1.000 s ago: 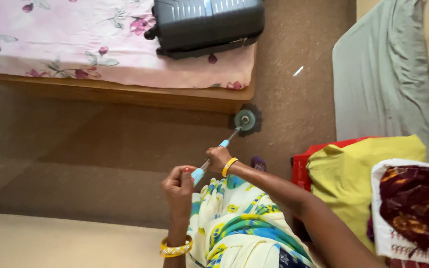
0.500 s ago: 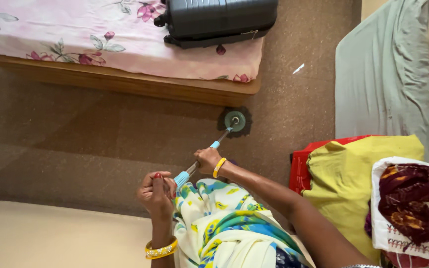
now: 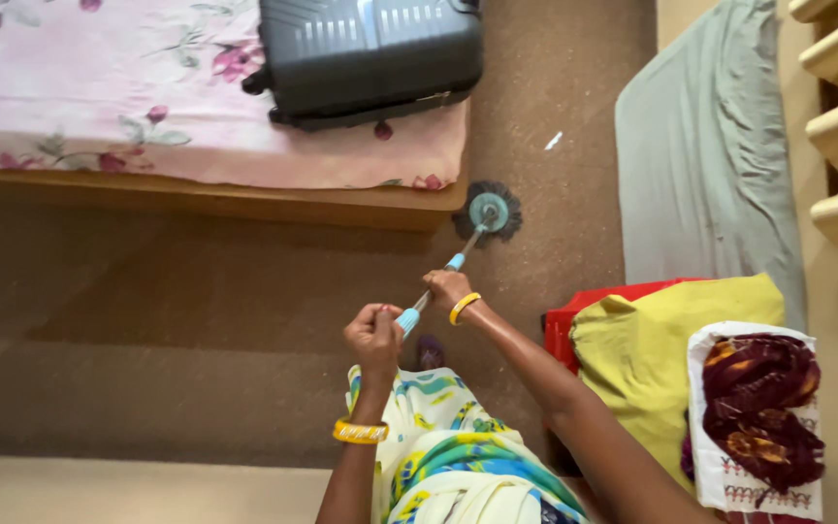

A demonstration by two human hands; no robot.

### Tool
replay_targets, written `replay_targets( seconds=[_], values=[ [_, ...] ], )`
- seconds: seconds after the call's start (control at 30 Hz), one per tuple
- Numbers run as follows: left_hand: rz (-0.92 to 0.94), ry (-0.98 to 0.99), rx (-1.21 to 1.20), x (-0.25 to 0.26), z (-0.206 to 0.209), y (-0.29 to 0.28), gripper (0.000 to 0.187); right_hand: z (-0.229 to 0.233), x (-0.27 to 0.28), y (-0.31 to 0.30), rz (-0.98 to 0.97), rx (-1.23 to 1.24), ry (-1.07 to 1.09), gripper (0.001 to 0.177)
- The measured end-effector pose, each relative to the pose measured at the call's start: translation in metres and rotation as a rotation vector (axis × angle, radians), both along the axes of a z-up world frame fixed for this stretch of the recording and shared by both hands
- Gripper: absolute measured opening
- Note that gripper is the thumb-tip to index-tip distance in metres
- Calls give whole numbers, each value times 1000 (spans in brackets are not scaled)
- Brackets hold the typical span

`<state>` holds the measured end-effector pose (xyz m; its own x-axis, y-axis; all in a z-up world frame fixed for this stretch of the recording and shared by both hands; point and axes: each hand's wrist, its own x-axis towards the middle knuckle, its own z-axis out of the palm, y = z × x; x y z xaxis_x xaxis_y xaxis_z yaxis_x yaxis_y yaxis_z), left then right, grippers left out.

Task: The person mops the bedroom floor using a spin mop, moving around furniture such as a bed, suitcase, and wooden cabinet. The person briefly opens a drawer under the cabinet before continuing to mop the floor.

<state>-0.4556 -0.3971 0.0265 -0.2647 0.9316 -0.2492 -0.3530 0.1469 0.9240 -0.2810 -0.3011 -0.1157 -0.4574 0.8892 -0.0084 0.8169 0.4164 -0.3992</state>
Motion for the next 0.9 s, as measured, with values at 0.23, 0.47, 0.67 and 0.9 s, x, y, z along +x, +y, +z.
replay_targets(
  seconds=[0.23,0.47,0.67,0.9],
  values=[
    [-222,44,-5,104,-40,47,26,-6,110,21,-206,-29,-56,21],
    [-420,45,-14,152,-49,47,23,-14,169,-12,-389,-5,-30,19],
    [-541,138,-47,153,-35,32,23,-11,171,-53,-543,-46,10,20],
    [-510,300,76,86,-26,22,17,-5,111,-46,-427,-81,-62,23]
  ],
)
